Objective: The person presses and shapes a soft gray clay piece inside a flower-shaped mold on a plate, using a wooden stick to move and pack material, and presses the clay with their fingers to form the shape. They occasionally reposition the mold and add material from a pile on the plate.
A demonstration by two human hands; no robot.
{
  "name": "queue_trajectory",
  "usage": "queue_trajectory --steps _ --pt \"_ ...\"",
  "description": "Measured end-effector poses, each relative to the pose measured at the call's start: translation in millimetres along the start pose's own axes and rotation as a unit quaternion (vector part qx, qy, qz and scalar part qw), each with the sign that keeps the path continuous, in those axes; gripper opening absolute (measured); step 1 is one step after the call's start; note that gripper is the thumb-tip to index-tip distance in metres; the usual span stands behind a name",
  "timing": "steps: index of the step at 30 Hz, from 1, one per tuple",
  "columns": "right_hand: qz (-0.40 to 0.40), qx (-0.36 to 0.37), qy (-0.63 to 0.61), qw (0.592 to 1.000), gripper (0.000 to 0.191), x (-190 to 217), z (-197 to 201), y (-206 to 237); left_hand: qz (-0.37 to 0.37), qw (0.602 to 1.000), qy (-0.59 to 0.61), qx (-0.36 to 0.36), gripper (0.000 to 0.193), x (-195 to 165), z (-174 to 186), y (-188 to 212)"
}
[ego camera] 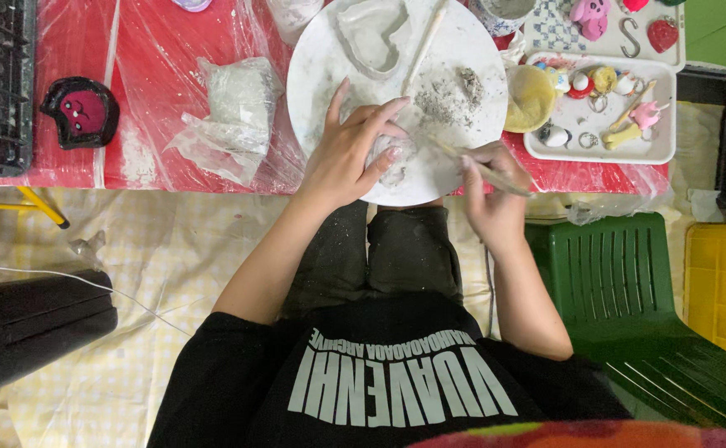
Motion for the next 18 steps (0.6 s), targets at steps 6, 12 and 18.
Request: queue_trajectory --steps 6,12,18 --pt "0.123 0.032 0.017 0.992 0.005 17 -15 -1 0.001 1.000 0.019 0.006 0.065 -2 2 -2" --pt "-0.032 -0.002 -0.026 0.999 0.009 -9 -12 -2 0.022 0.999 0.041 0.023 0.068 -4 3 -4" --pt "-0.021 -0.035 0.010 0.999 0.016 -2 -13 9 0.017 0.998 0.054 0.000 0.071 -6 6 0"
Point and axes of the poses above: each hand's wrist, its own y-axis away from the middle knuckle, its own z-axis out of the back of the hand, x = y × z, the point moved 6 cm from there along -y, towards the middle knuckle, and after that the axes turned 5 degrees about -y, right-handed, at the moved point
